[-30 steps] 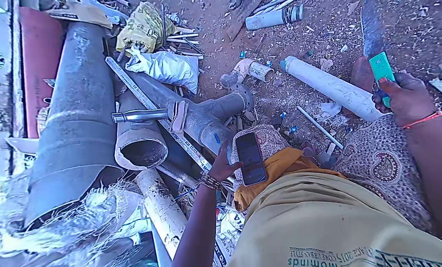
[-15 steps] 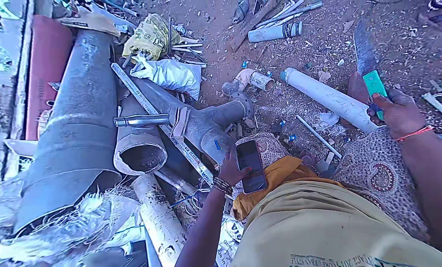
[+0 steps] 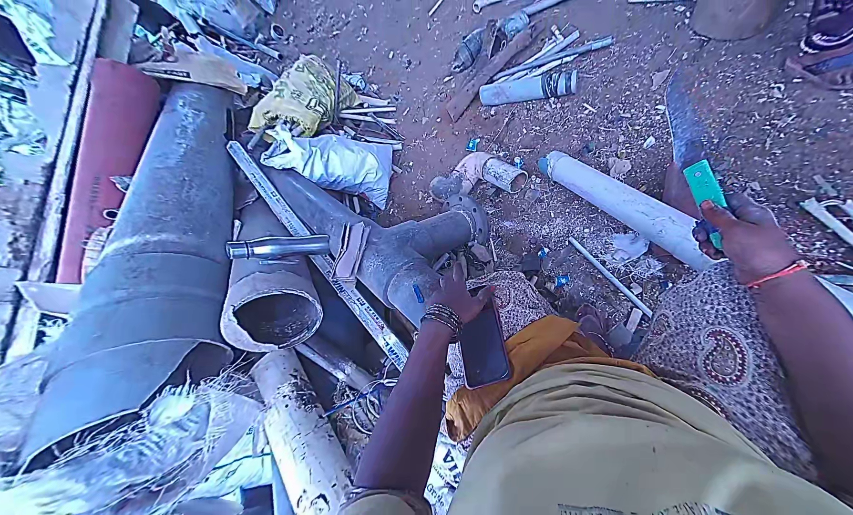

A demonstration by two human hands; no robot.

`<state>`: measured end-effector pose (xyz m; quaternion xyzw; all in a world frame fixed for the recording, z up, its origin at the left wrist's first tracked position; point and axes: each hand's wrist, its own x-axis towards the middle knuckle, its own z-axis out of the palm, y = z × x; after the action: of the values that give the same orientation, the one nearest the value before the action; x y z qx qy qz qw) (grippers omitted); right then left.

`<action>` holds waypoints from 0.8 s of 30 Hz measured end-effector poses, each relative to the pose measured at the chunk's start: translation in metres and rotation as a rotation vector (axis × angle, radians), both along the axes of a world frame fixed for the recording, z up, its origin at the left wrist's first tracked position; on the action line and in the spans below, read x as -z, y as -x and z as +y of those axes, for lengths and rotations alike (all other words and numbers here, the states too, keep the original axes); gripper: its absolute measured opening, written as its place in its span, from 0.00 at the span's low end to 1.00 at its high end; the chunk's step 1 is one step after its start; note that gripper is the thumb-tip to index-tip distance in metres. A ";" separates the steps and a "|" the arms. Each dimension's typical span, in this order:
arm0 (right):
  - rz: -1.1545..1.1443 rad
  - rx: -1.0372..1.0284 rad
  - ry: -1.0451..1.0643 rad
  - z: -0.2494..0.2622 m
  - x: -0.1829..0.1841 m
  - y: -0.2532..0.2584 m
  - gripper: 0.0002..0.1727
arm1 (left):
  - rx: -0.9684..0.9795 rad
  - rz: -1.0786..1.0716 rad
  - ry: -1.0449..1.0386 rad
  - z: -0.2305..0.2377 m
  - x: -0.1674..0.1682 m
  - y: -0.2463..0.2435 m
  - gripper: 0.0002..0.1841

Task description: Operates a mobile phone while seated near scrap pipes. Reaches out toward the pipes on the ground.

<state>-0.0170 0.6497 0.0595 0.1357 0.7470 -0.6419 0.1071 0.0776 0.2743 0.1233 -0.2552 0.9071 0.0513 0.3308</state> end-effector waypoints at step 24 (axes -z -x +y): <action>-0.054 -0.007 -0.126 -0.009 0.026 0.017 0.21 | -0.681 0.746 -0.012 -0.165 -0.029 -0.022 0.71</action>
<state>-0.0340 0.6411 0.0338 0.1571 0.7833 -0.5893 0.1207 0.0993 0.1095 0.1519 -0.4989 0.8286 0.2492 -0.0498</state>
